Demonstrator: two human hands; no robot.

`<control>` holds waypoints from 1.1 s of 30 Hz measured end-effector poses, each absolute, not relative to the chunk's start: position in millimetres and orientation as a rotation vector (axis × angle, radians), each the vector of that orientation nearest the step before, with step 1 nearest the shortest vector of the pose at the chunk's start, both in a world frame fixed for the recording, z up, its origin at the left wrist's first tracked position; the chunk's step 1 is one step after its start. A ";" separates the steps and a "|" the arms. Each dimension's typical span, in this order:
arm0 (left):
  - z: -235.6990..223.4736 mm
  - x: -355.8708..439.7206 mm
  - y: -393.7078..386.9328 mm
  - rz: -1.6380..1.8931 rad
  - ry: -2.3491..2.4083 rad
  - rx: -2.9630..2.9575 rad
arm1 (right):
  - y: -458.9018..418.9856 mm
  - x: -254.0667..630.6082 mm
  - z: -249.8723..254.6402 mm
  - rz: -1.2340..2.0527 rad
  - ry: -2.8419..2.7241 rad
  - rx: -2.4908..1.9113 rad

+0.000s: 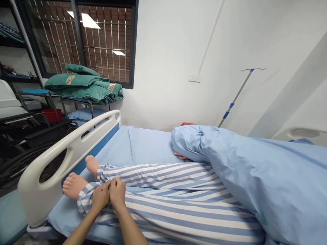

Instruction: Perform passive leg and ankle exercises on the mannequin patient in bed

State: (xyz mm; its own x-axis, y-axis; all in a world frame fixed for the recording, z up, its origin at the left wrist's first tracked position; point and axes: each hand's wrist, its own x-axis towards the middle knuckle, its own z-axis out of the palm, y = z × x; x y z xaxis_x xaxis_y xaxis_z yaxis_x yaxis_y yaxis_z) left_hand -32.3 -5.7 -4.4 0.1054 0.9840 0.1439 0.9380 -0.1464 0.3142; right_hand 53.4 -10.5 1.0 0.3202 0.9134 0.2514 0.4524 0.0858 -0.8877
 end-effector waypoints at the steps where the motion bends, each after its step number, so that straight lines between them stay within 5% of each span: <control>1: -4.1 -32.3 -4.5 0.543 1.926 2.181 | -10.5 54.3 0.3 0.560 -1.291 -1.523; 10: 12.5 -13.6 12.8 1.284 1.490 1.440 | -12.3 55.5 3.4 0.551 -1.234 -1.494; 25: 4.7 -9.7 -1.4 1.136 1.477 1.742 | -31.3 69.6 37.0 0.471 -1.401 -1.525; 33: 1.5 -6.9 -2.2 1.095 1.525 1.772 | -32.9 73.0 10.5 0.395 -1.424 -1.682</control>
State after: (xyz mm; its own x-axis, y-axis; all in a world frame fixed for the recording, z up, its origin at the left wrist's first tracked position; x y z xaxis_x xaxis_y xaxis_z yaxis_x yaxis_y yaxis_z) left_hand -6.9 -2.2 1.5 0.0230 0.9743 0.2240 0.5233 -0.2027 0.8277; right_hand 73.0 -32.9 10.5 0.2945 0.9125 0.2840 0.6353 0.0351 -0.7715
